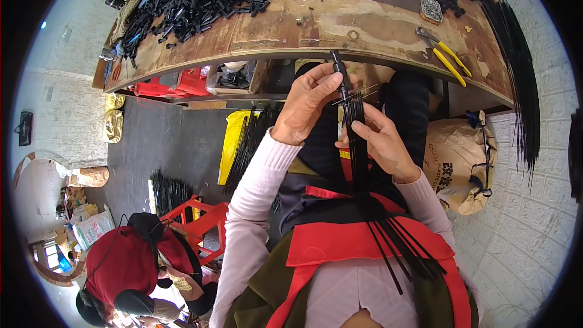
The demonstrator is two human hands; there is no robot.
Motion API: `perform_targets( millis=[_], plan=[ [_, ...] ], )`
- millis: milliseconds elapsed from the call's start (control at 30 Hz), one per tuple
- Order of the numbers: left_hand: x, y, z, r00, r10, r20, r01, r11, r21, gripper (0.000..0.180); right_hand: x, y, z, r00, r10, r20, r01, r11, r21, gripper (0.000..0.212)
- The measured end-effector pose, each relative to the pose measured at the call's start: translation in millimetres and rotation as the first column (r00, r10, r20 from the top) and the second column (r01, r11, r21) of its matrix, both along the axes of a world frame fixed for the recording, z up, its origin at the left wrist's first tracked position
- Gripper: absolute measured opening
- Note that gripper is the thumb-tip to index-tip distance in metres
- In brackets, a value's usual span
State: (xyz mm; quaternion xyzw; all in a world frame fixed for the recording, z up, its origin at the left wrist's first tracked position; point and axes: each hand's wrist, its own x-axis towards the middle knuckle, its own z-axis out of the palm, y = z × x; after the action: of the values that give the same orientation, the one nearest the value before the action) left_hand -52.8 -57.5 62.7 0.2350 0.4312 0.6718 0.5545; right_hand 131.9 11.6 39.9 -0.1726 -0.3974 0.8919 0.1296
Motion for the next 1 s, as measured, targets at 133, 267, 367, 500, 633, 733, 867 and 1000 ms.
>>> perform_targets(
  millis=[133, 267, 367, 500, 633, 733, 867, 1000],
  plan=[
    [3.5, -2.9, 8.9, 0.969, -0.114, 0.221, 0.104, 0.993, 0.058, 0.039, 2.0, 2.1, -2.2, 1.0, -0.008, 0.009, 0.008, 1.0, 0.028, 0.037],
    [8.5, -0.5, -4.4, 0.989, 0.007, 0.151, -0.007, 1.0, -0.002, 0.042, -0.9, -1.3, 2.4, 1.0, -0.001, 0.012, 0.0, 1.0, 0.026, 0.036],
    [4.6, 4.1, -11.3, 0.997, 0.072, -0.027, -0.073, 0.997, -0.03, 0.039, 0.2, -0.5, -0.5, 1.0, -0.011, 0.003, 0.011, 1.0, 0.021, 0.037],
    [5.9, 2.2, -2.9, 0.998, 0.066, -0.02, -0.067, 0.997, -0.046, 0.033, 0.4, 2.3, -2.2, 1.0, -0.02, 0.019, 0.019, 1.0, 0.02, 0.037],
    [9.5, 3.6, -3.2, 0.983, 0.164, -0.082, -0.17, 0.982, -0.082, 0.034, -0.4, 1.4, -0.2, 0.999, -0.033, 0.027, 0.033, 0.999, 0.008, 0.039],
    [8.7, 4.6, -0.1, 0.957, 0.153, -0.247, -0.18, 0.98, -0.088, 0.036, 0.0, 3.0, -2.7, 0.999, -0.017, 0.03, 0.018, 1.0, -0.001, 0.04],
    [5.9, 6.6, -1.9, 0.96, 0.13, -0.249, -0.157, 0.983, -0.093, 0.036, -0.6, 4.0, -4.3, 1.0, -0.022, 0.012, 0.022, 1.0, -0.005, 0.041],
    [3.3, 6.3, -2.7, 0.972, 0.095, -0.216, -0.115, 0.99, -0.082, 0.036, -0.4, 4.7, -3.7, 1.0, -0.018, 0.019, 0.018, 1.0, -0.004, 0.04]
  ],
)
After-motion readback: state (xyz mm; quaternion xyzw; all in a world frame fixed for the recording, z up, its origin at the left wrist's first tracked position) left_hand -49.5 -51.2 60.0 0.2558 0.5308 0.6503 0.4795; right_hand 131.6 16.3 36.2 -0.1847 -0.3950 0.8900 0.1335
